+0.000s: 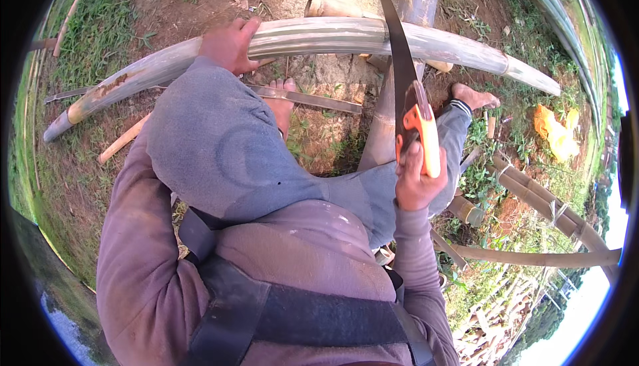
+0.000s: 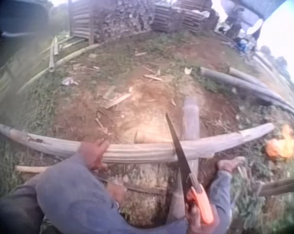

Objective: The person uses a hand saw to cut long bamboo poles into shorter sections. They position each pole on a wooden support, saw through it, and then move the cut pieces aside to a growing pile on the ground.

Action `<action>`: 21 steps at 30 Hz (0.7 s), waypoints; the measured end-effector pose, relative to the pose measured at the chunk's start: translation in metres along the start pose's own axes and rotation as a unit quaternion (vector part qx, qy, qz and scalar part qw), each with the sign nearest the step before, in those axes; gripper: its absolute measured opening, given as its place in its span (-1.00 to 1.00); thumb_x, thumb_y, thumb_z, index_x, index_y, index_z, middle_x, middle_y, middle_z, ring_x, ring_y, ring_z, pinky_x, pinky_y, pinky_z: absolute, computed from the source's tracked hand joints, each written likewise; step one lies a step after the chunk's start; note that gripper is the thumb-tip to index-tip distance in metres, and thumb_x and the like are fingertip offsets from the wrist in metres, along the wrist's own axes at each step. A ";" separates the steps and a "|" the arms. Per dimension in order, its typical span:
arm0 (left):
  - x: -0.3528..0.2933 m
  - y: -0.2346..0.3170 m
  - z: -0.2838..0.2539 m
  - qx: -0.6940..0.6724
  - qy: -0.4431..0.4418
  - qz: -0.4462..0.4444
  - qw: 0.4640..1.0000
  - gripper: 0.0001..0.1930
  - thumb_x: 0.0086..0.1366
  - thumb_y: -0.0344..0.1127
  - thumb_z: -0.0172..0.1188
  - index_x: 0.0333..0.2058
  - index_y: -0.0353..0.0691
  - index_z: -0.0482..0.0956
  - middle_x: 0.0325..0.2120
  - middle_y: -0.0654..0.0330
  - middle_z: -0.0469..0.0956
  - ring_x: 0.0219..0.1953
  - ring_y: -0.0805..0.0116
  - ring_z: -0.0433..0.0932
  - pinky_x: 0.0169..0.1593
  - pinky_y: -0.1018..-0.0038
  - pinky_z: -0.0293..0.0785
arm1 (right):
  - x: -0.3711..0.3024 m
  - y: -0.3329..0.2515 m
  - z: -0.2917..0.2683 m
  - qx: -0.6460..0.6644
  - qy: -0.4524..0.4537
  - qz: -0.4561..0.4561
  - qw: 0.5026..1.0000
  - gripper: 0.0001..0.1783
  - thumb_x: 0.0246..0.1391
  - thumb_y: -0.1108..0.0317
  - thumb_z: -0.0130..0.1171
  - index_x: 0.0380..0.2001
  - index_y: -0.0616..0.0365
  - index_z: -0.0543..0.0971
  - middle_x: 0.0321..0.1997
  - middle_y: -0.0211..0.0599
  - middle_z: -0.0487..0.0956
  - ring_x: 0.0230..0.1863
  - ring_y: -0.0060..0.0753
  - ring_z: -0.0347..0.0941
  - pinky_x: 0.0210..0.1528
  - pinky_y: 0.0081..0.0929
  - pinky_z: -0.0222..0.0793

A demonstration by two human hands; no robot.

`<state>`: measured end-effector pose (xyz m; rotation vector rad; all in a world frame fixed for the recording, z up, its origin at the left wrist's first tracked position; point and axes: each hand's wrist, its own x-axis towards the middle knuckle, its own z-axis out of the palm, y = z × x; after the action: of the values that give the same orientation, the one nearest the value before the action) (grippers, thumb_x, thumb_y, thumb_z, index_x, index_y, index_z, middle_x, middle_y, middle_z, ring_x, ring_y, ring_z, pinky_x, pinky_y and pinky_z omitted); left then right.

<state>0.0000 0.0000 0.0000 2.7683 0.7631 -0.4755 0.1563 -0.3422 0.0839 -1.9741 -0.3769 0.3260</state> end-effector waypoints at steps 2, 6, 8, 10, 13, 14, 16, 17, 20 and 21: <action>0.030 -0.014 -0.031 0.031 0.059 -0.001 0.998 -0.11 0.03 0.03 0.52 0.33 0.02 0.35 0.03 0.07 0.57 0.14 0.04 0.59 0.23 0.15 0.50 | 0.056 -0.005 0.042 0.077 0.040 -0.077 0.993 -0.80 0.34 0.38 0.35 -0.19 0.31 0.58 -0.40 -0.49 0.61 -0.39 -0.77 0.43 -0.36 -0.64 0.39; 0.018 -0.018 -0.012 0.002 0.026 0.005 1.000 -0.11 0.02 0.02 0.52 0.33 0.05 0.33 0.00 0.08 0.58 0.11 0.02 0.61 0.20 0.11 0.52 | 0.043 -0.010 0.032 0.070 0.026 -0.033 0.997 -0.81 0.35 0.39 0.33 -0.17 0.30 0.57 -0.41 -0.46 0.60 -0.42 -0.77 0.43 -0.39 -0.71 0.34; 0.020 -0.026 -0.014 0.005 0.055 0.006 0.998 -0.11 0.02 0.02 0.52 0.33 0.05 0.32 0.00 0.08 0.58 0.11 0.01 0.61 0.20 0.12 0.52 | -0.019 -0.008 -0.004 0.056 0.032 -0.046 0.997 -0.79 0.40 0.29 0.28 -0.21 0.22 0.55 -0.57 -0.49 0.52 -0.63 -0.73 0.38 -0.61 -0.69 0.31; 0.017 -0.025 -0.002 0.012 0.069 0.012 0.998 -0.11 0.03 0.03 0.54 0.32 0.04 0.34 -0.01 0.09 0.59 0.07 0.03 0.63 0.14 0.13 0.56 | -0.082 0.006 -0.052 0.014 0.043 -0.036 0.998 -0.75 0.40 0.26 0.27 -0.17 0.25 0.51 -0.59 -0.44 0.51 -0.66 -0.69 0.39 -0.63 -0.69 0.30; 0.019 -0.021 -0.003 0.033 0.093 0.024 0.995 -0.13 0.04 0.05 0.58 0.29 0.02 0.37 -0.04 0.10 0.61 -0.01 0.06 0.67 0.05 0.15 0.63 | -0.123 0.000 -0.073 0.016 0.049 -0.058 0.997 -0.72 0.40 0.22 0.27 -0.17 0.24 0.53 -0.60 -0.43 0.51 -0.70 -0.67 0.39 -0.65 -0.72 0.25; 0.020 -0.020 -0.003 0.036 0.094 0.026 0.995 -0.14 0.04 0.05 0.58 0.29 0.02 0.38 -0.04 0.10 0.62 -0.01 0.06 0.67 0.05 0.15 0.63 | -0.112 -0.001 -0.063 0.047 0.050 -0.044 0.997 -0.72 0.40 0.22 0.27 -0.17 0.24 0.53 -0.60 -0.43 0.51 -0.70 -0.67 0.39 -0.65 -0.72 0.25; 0.025 -0.019 -0.005 0.030 0.076 0.029 0.996 -0.12 0.03 0.04 0.56 0.30 0.02 0.36 -0.02 0.09 0.60 0.03 0.04 0.65 0.09 0.14 0.60 | -0.054 0.015 -0.026 0.016 0.043 -0.034 0.998 -0.79 0.39 0.33 0.27 -0.18 0.28 0.54 -0.48 -0.42 0.56 -0.53 -0.70 0.44 -0.45 -0.67 0.38; 0.024 -0.017 -0.009 0.021 0.060 0.022 0.998 -0.11 0.02 0.02 0.54 0.32 0.03 0.34 0.01 0.08 0.59 0.06 0.03 0.64 0.13 0.13 0.57 | -0.024 0.022 -0.008 0.001 0.038 -0.031 0.999 -0.82 0.38 0.39 0.28 -0.18 0.31 0.55 -0.42 -0.42 0.59 -0.44 -0.71 0.47 -0.34 -0.64 0.44; 0.023 -0.017 -0.011 0.003 0.054 0.008 0.998 -0.08 0.00 0.01 0.53 0.35 0.04 0.32 0.05 0.07 0.57 0.09 0.01 0.63 0.18 0.13 0.54 | 0.057 0.002 0.039 0.049 0.042 -0.070 0.995 -0.80 0.35 0.34 0.34 -0.23 0.27 0.60 -0.45 -0.50 0.59 -0.43 -0.75 0.43 -0.40 -0.64 0.35; 0.023 -0.019 -0.011 -0.004 0.055 0.010 0.998 -0.07 0.00 0.01 0.53 0.35 0.05 0.32 0.06 0.07 0.57 0.09 0.01 0.63 0.18 0.14 0.55 | 0.057 0.001 0.039 0.048 0.042 -0.073 0.995 -0.80 0.35 0.34 0.34 -0.23 0.27 0.60 -0.45 -0.50 0.59 -0.43 -0.75 0.42 -0.40 -0.64 0.35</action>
<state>0.0115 0.0293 -0.0010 2.8116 0.7589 -0.3178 0.1936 -0.2875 0.0637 -1.8489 -0.4403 0.1644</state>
